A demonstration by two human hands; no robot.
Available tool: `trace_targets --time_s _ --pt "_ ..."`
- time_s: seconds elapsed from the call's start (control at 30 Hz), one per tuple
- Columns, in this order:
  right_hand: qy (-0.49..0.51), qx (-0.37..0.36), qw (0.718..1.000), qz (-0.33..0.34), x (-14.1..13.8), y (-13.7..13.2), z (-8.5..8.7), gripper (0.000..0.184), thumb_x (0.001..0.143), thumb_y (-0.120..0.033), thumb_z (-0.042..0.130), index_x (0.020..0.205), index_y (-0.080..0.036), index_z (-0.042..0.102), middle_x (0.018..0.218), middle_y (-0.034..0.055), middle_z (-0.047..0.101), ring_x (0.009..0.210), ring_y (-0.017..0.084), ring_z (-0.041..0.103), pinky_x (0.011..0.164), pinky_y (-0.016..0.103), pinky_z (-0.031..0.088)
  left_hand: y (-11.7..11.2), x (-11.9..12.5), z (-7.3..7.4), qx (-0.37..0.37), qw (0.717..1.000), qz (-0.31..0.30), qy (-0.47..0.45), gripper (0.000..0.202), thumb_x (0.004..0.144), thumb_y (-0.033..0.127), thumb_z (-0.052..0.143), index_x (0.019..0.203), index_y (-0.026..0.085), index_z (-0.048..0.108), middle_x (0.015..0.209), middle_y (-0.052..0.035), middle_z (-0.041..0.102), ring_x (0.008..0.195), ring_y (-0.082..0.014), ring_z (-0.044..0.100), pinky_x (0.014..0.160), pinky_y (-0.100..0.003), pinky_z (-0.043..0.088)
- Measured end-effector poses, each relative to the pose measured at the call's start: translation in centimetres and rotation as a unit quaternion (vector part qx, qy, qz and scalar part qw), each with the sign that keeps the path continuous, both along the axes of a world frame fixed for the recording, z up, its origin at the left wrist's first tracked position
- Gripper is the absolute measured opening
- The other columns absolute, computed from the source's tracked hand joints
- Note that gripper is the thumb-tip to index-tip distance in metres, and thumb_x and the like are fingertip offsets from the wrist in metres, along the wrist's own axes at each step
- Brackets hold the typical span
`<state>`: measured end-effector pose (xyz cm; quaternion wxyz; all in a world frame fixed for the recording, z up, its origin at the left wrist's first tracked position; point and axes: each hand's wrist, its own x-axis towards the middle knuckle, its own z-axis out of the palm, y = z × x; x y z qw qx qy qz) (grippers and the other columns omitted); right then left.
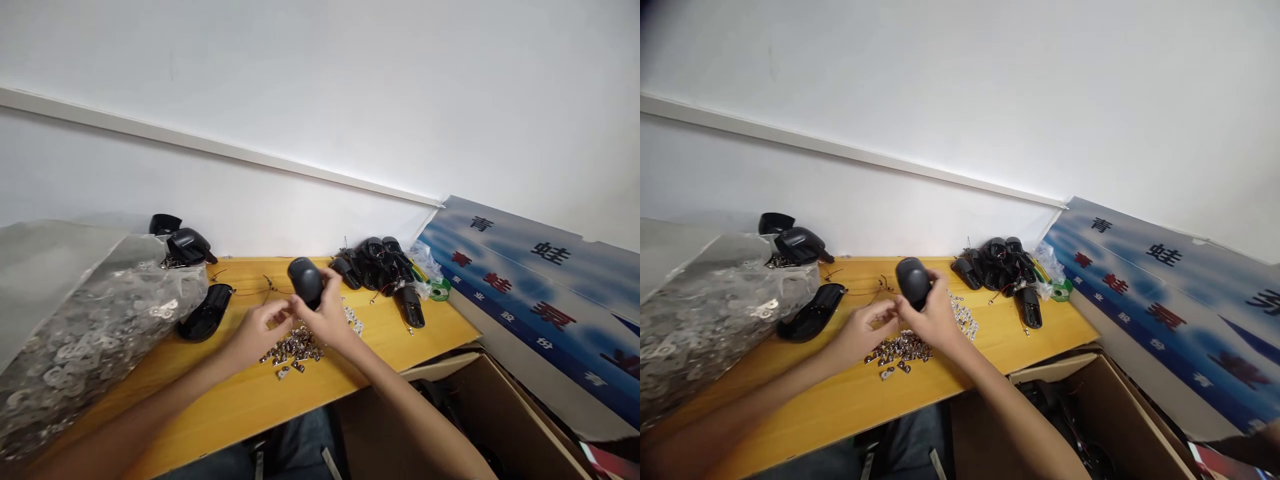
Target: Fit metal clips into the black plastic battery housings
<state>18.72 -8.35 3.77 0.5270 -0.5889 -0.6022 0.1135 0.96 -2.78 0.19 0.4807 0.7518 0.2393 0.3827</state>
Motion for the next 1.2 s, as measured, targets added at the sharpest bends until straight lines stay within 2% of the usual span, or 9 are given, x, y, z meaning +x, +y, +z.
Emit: trace_targets --time_s 0.13,0.3,0.47,0.63,0.77,0.87,1.0,1.1,1.2 --pt "0.016 0.056 0.987 -0.153 6.2 -2.3 0.2 0.063 0.086 -0.06 0.072 0.127 -0.022 0.043 0.127 0.0165 0.058 0.116 0.031 0.061 0.1 0.048 0.051 -0.8 -0.3 1.2 0.042 0.998 -0.026 0.05 0.029 0.097 0.045 0.063 0.108 0.025 0.081 0.103 -0.0069 0.083 0.087 -0.0221 0.074 0.079 -0.033 0.057" --pt "0.022 0.005 0.949 -0.314 14.3 -6.6 -0.4 0.066 0.08 -0.071 0.066 0.119 -0.019 0.053 0.119 0.0173 0.066 0.108 0.035 0.064 0.098 0.05 0.05 -0.6 -0.3 1.0 0.034 0.997 -0.035 0.053 0.03 0.098 0.045 0.06 0.105 0.022 0.079 0.088 -0.0048 0.081 0.072 -0.019 0.069 0.066 -0.028 0.05" --pt "-0.077 -0.063 0.93 -0.353 18.5 -9.5 -3.2 0.067 0.08 -0.074 0.064 0.114 -0.016 0.062 0.111 0.0211 0.07 0.102 0.039 0.066 0.092 0.052 0.052 -0.4 -0.1 0.5 0.051 0.996 -0.045 0.054 0.03 0.1 0.042 0.057 0.099 0.022 0.079 0.082 -0.0034 0.078 0.068 -0.0179 0.063 0.062 -0.028 0.043" --pt "-0.209 -0.105 0.909 -0.345 20.1 -8.8 -5.1 0.077 0.084 -0.08 0.053 0.113 -0.01 0.066 0.104 0.0249 0.07 0.099 0.042 0.065 0.093 0.056 0.051 -0.5 -0.2 0.5 0.06 0.996 -0.041 0.056 0.029 0.103 0.04 0.055 0.098 0.024 0.079 0.091 -0.0054 0.081 0.08 -0.0217 0.069 0.072 -0.031 0.047" --pt "-0.304 -0.113 0.889 -0.324 19.7 -8.1 -6.4 0.081 0.09 -0.079 0.041 0.118 -0.007 0.065 0.111 0.0287 0.068 0.112 0.045 0.061 0.102 0.06 0.047 -0.5 -0.2 0.4 0.053 0.997 -0.018 0.057 0.031 0.104 0.04 0.053 0.098 0.022 0.077 0.094 -0.0055 0.081 0.085 -0.0227 0.071 0.075 -0.031 0.048" --pt "-0.342 -0.121 0.872 -0.329 19.5 -8.3 -7.1 0.085 0.093 -0.079 0.035 0.122 -0.004 0.063 0.113 0.0315 0.066 0.116 0.048 0.059 0.103 0.062 0.046 -0.4 -0.1 0.1 0.034 0.998 0.006 0.051 0.031 0.103 0.039 0.054 0.096 0.021 0.077 0.089 -0.0052 0.08 0.079 -0.022 0.069 0.071 -0.031 0.045" --pt "-0.369 -0.06 0.862 -0.344 17.7 -7.7 -5.5 0.094 0.093 -0.081 0.035 0.126 0.002 0.061 0.124 0.0394 0.06 0.125 0.052 0.055 0.105 0.067 0.044 -0.1 0.1 -0.2 0.003 0.999 0.021 0.045 0.029 0.101 0.039 0.055 0.094 0.021 0.077 0.093 -0.0066 0.081 0.082 -0.0234 0.07 0.071 -0.032 0.046" --pt "-0.384 0.014 0.882 -0.273 11.9 -6.4 -2.4 0.072 0.1 -0.07 0.042 0.132 -0.008 0.061 0.132 0.0333 0.06 0.135 0.048 0.05 0.113 0.068 0.039 0.3 0.0 -0.4 -0.021 0.998 0.033 0.055 0.028 0.099 0.038 0.056 0.09 0.02 0.075 0.091 -0.0062 0.08 0.083 -0.0243 0.07 0.073 -0.033 0.048" --pt "-0.389 0.044 0.913 -0.113 2.3 -4.7 0.8 0.04 0.105 -0.048 0.049 0.128 -0.02 0.065 0.131 0.0222 0.066 0.137 0.041 0.051 0.116 0.064 0.039 0.2 0.5 -0.8 -0.043 0.996 0.048 0.055 0.024 0.097 0.038 0.06 0.084 0.022 0.073 0.085 -0.0041 0.077 0.082 -0.024 0.07 0.076 -0.035 0.051"
